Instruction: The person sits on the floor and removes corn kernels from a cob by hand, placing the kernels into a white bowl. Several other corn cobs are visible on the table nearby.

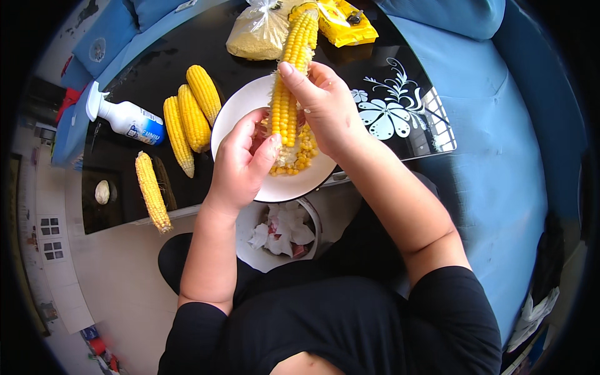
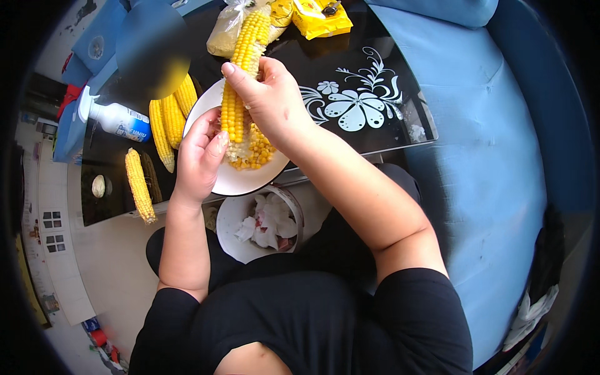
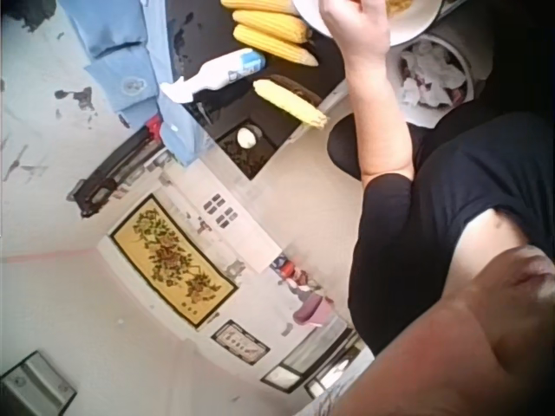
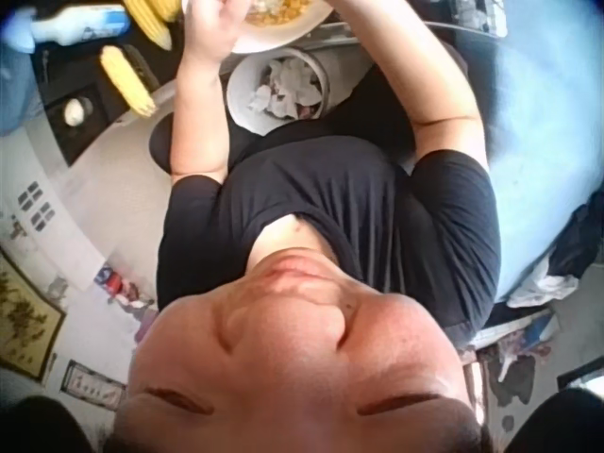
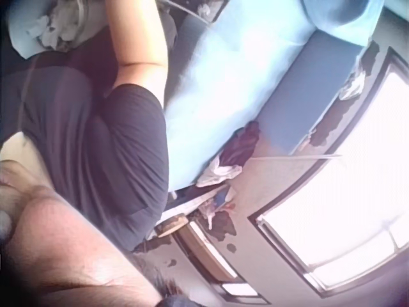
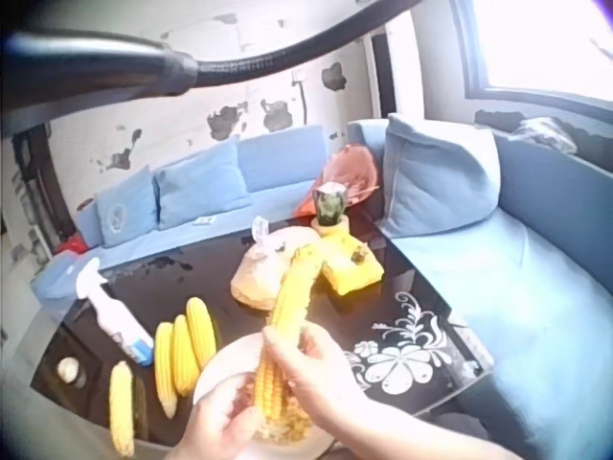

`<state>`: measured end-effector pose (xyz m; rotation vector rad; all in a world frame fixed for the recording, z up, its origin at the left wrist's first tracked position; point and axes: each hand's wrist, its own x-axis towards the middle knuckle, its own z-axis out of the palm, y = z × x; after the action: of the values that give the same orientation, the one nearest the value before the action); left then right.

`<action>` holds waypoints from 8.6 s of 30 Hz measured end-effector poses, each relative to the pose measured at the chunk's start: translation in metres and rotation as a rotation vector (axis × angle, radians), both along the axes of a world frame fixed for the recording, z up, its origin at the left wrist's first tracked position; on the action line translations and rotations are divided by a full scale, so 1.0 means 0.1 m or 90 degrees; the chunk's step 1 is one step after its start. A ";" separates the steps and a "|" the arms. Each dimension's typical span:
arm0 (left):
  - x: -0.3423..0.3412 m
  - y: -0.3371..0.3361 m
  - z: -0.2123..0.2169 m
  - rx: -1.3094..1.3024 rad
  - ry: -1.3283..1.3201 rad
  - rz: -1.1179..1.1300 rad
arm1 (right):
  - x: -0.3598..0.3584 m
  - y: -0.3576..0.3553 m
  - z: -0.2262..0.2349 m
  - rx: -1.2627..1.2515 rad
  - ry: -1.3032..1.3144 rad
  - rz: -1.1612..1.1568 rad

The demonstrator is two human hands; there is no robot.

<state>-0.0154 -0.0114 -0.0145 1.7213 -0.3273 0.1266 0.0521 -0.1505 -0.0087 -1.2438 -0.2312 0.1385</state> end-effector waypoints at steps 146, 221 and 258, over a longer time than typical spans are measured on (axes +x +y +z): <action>0.07 -0.03 0.08 -0.041 -0.176 0.169 | -0.15 0.01 0.16 0.176 0.053 0.017; -0.09 -0.12 -0.02 0.003 0.061 0.076 | -0.10 0.08 -0.07 0.008 0.053 0.016; -0.07 -0.12 -0.07 0.016 0.062 0.086 | -0.12 0.08 -0.06 -0.013 0.026 0.088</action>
<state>-0.0226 -0.0234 -0.0212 1.7684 -0.1415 0.1365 0.0398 -0.1425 -0.0147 -1.2441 -0.2813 0.2856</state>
